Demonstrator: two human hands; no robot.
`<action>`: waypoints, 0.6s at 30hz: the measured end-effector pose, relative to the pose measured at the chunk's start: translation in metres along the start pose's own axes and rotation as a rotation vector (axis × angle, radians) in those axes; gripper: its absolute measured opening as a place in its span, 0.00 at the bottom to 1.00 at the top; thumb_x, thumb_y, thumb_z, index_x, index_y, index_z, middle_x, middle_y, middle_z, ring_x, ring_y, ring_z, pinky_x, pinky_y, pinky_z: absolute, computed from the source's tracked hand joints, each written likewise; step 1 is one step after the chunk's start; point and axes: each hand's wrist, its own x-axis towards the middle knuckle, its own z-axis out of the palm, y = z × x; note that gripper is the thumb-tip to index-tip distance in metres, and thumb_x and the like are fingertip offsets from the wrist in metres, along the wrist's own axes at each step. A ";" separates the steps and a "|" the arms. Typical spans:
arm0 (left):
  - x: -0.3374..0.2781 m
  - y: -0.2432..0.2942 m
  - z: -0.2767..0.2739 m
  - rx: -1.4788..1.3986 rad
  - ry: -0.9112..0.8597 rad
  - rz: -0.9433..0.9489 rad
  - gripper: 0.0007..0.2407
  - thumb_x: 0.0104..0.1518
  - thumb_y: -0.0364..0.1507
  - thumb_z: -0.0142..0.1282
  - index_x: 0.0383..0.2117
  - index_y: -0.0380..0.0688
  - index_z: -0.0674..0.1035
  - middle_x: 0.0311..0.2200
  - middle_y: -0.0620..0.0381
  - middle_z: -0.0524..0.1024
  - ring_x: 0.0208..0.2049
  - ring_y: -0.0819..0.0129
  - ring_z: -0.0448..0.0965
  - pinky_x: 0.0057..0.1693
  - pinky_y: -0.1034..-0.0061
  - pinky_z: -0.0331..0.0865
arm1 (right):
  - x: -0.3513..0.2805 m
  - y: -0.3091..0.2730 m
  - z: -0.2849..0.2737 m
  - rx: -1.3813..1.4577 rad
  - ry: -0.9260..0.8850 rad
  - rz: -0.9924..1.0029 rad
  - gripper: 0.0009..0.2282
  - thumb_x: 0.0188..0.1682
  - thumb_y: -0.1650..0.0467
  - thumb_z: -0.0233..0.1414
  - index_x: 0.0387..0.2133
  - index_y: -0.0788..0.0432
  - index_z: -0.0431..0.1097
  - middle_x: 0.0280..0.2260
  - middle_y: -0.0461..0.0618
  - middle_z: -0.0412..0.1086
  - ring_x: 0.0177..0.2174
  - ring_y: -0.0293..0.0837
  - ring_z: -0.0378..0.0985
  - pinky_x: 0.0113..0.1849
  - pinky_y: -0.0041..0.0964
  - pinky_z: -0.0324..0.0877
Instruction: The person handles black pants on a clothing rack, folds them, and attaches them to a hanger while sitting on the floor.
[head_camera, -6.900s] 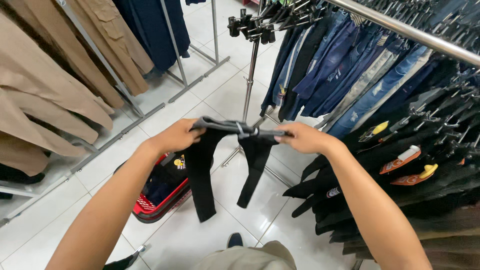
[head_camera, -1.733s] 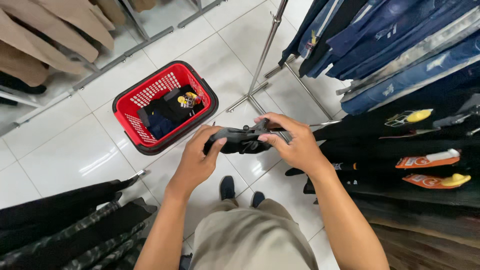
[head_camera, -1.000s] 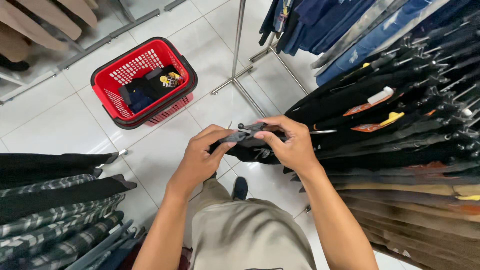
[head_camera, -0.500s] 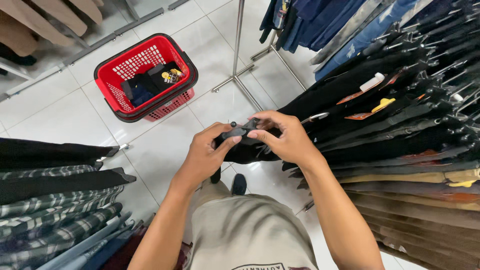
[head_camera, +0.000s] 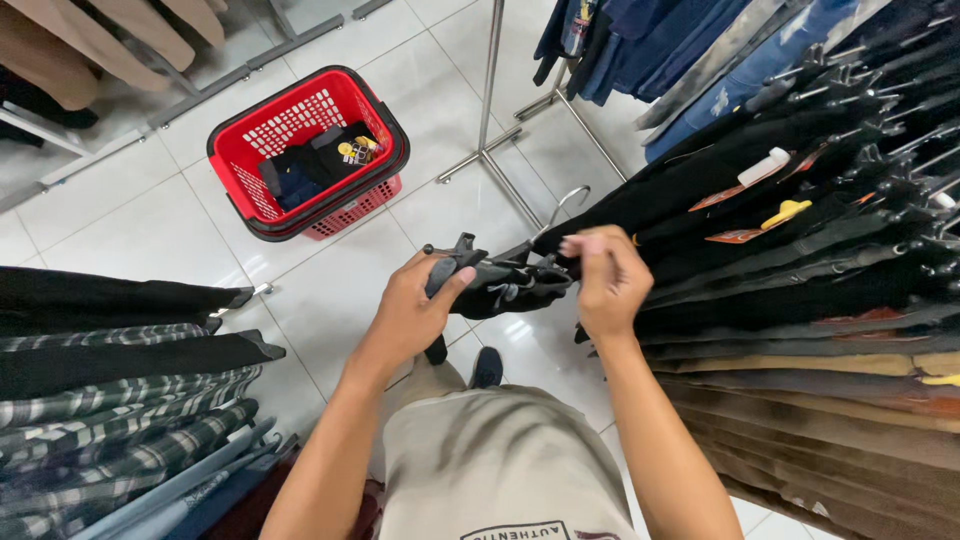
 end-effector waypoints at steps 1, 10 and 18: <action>0.000 -0.002 -0.004 -0.001 0.032 -0.004 0.08 0.55 0.30 0.54 0.28 0.36 0.80 0.25 0.51 0.74 0.30 0.65 0.77 0.41 0.71 0.69 | -0.008 0.009 -0.006 -0.010 0.213 -0.005 0.11 0.53 0.72 0.42 0.26 0.66 0.69 0.23 0.55 0.66 0.22 0.43 0.69 0.28 0.32 0.70; -0.004 -0.018 -0.040 -0.048 0.131 -0.119 0.10 0.57 0.31 0.53 0.24 0.36 0.78 0.21 0.54 0.72 0.28 0.72 0.71 0.41 0.72 0.68 | -0.070 0.080 0.003 0.241 -0.351 0.669 0.45 0.35 0.55 0.59 0.62 0.58 0.40 0.54 0.69 0.52 0.54 0.57 0.53 0.56 0.53 0.47; -0.009 -0.071 -0.061 -0.156 0.209 -0.193 0.11 0.59 0.32 0.50 0.22 0.38 0.77 0.19 0.58 0.71 0.26 0.76 0.68 0.40 0.75 0.67 | -0.069 0.116 0.064 0.352 -0.222 0.843 0.21 0.40 0.74 0.58 0.47 0.53 0.59 0.32 0.49 0.73 0.33 0.36 0.74 0.39 0.28 0.71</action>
